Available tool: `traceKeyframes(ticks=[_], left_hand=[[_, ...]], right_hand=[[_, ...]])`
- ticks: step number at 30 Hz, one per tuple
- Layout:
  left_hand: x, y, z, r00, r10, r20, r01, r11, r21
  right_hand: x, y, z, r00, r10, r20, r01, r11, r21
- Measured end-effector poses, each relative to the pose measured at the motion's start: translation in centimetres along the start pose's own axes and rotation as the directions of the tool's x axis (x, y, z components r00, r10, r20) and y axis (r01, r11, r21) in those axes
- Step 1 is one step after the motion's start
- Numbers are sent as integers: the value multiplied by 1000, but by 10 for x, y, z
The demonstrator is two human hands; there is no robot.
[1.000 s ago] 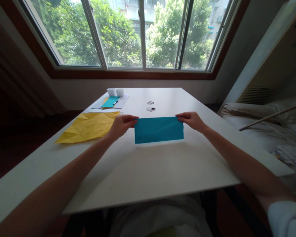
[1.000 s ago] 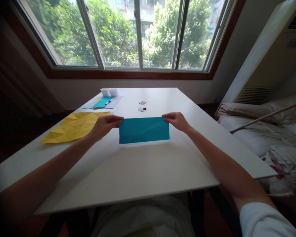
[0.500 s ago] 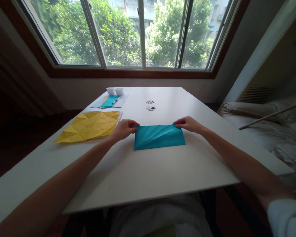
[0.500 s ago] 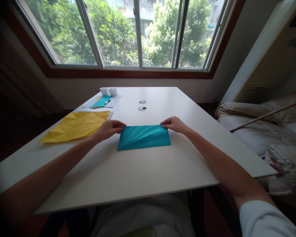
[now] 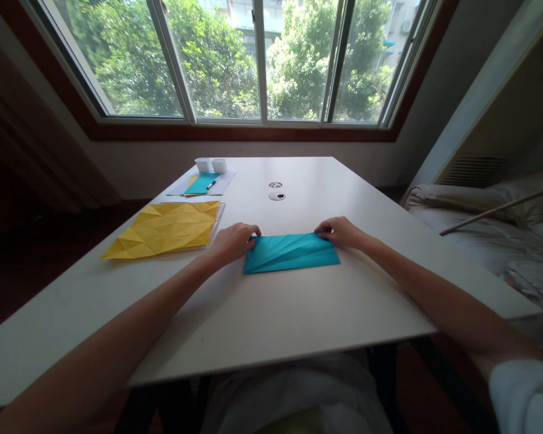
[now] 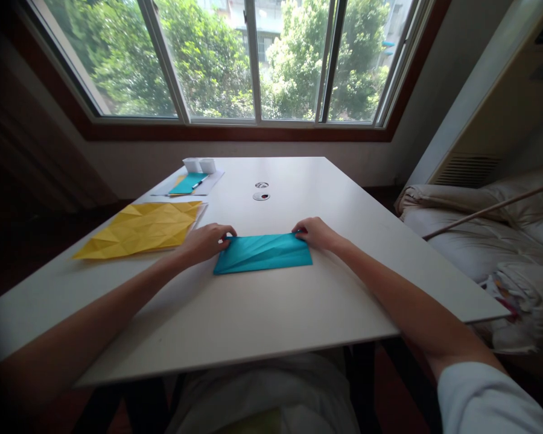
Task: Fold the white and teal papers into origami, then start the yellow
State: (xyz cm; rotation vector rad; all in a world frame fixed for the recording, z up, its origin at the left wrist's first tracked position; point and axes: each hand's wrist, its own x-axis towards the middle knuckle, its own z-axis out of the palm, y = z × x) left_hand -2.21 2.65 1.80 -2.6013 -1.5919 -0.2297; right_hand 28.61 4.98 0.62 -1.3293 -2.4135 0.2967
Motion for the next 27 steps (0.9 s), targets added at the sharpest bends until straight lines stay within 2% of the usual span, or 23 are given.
traceKeyframes(ticks=[3,7,12,15,20,24,27], left_hand=[[0,3,-4,997,61,56,-64,997,52],[2,5,-8,989,68,128,-82,990,114],[5,10,-10,990,131,61,-139,976,168],[7,16,-9,989,139,58,-147,972,185],[9,29,-4,998,45,45,-53,982,184],[9,39,1,998,-57,18,53,983,175],[8,44,3,996,-88,-12,88,980,177]], right_hand=[[2,6,1,999,-35,33,35,999,-20],[4,12,4,994,-106,20,107,991,-84],[4,6,5,954,-279,109,283,959,-25],[3,1,3,936,-323,141,323,946,22],[4,-6,3,939,-317,137,320,947,-4],[5,-12,12,956,-292,35,294,954,-59],[5,-14,20,965,-262,-32,256,958,-128]])
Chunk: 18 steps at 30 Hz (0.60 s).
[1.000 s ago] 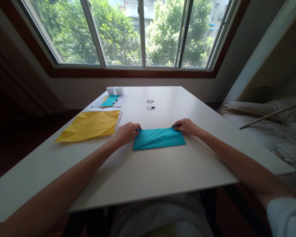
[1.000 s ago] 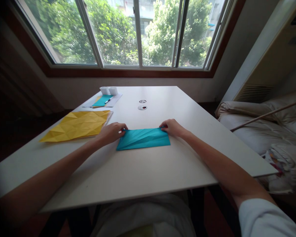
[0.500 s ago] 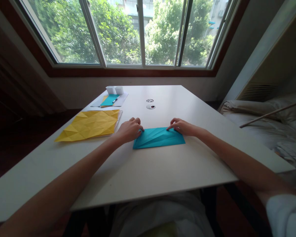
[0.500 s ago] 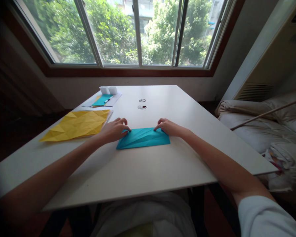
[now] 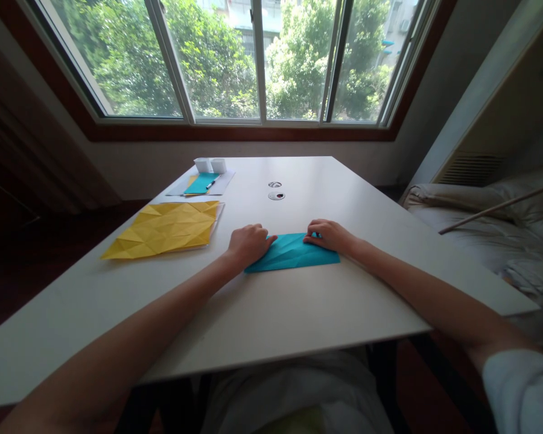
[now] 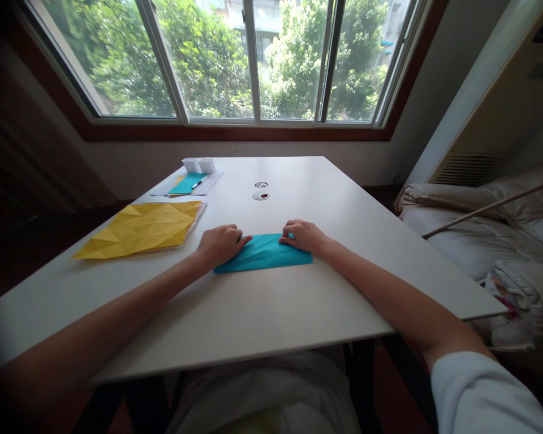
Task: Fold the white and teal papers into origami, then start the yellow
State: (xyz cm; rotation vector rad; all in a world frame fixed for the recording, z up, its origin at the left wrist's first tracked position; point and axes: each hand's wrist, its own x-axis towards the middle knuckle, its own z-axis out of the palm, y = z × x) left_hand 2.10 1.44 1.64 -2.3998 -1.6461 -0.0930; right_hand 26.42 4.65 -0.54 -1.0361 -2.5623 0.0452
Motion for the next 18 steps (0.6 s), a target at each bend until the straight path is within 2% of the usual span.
traceKeyframes(ticks=[5,13,18], left_hand=[[-2,4,1,1000,13,-22,-12,999,31],[-10,4,1,997,34,-63,-32,999,31],[-14,5,-1,998,34,-43,-33,999,21]], right_hand=[[0,-7,3,999,33,-39,-37,993,-111],[-4,-28,-4,998,57,35,-44,948,-315],[-5,-39,-6,994,93,54,-64,919,-388]])
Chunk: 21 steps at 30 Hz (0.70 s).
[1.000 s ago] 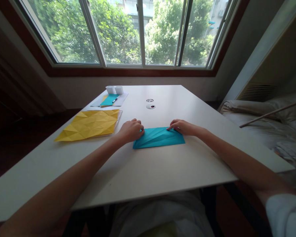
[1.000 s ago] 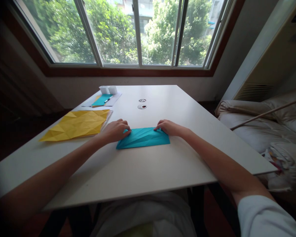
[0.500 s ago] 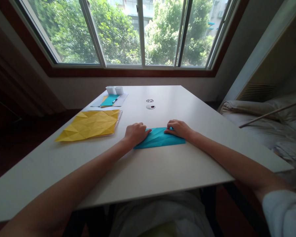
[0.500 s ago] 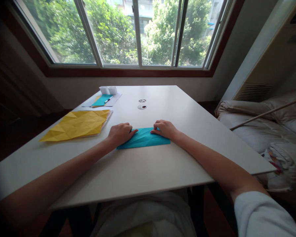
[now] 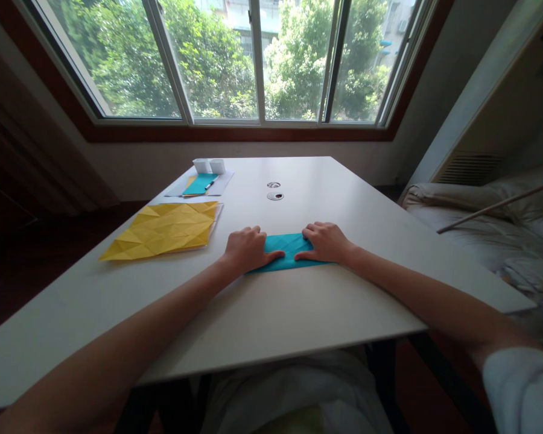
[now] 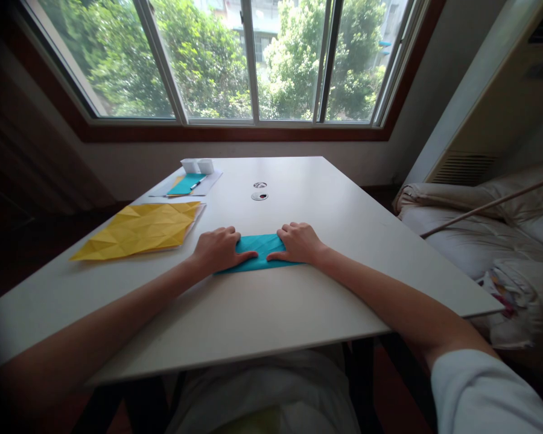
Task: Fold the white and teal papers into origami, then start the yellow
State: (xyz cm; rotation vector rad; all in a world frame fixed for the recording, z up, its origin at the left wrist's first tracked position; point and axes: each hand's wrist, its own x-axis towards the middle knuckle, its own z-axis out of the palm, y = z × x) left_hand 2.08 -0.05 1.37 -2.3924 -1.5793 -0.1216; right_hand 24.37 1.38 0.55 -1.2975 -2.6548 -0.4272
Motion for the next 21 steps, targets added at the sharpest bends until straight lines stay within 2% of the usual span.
traceKeyframes(ticks=[9,21], left_hand=[[-6,2,-5,998,39,52,-39,999,0],[-3,5,-11,991,20,131,-20,1000,-4]], right_hand=[[-2,-3,-5,999,9,39,-9,1000,3],[0,-8,-13,991,44,123,-48,998,35]])
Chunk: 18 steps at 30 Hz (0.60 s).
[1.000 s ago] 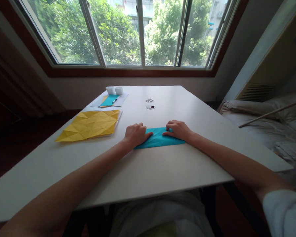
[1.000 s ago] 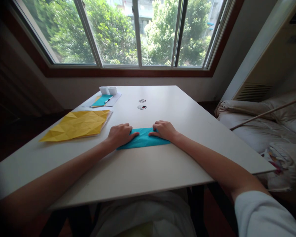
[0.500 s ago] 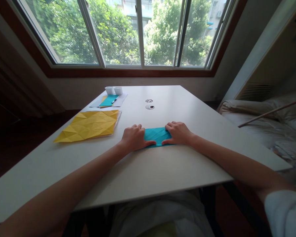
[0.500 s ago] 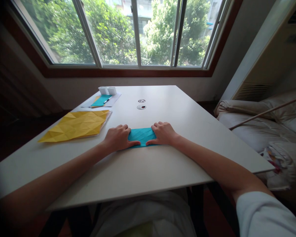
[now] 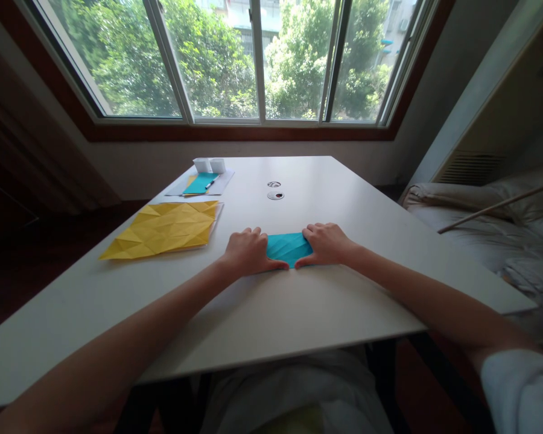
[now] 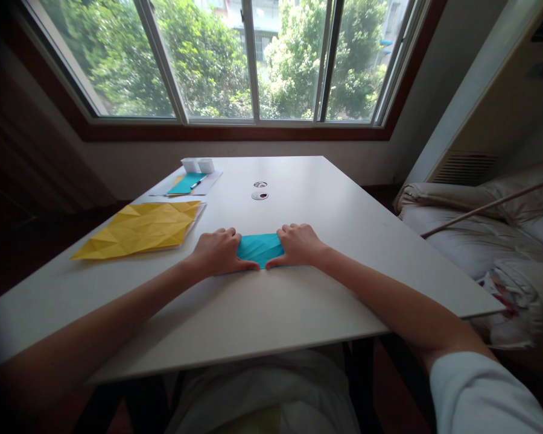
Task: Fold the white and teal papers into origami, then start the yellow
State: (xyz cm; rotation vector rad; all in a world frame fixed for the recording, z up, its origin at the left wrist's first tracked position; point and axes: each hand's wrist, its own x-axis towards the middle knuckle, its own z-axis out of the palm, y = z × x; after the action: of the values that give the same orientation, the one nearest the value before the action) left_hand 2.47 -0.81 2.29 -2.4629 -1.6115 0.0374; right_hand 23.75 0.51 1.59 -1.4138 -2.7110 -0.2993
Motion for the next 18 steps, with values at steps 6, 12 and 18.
traceKeyframes(ticks=[6,12,18], left_hand=[[2,-10,-5,995,20,101,-15,998,-53],[0,-32,-11,971,100,216,-66,985,-161],[-3,-58,-5,946,149,287,-78,967,-244]], right_hand=[[-1,24,1,994,-77,76,63,984,167],[-3,58,8,966,-202,164,123,909,398],[-10,76,10,947,-185,261,57,901,431]])
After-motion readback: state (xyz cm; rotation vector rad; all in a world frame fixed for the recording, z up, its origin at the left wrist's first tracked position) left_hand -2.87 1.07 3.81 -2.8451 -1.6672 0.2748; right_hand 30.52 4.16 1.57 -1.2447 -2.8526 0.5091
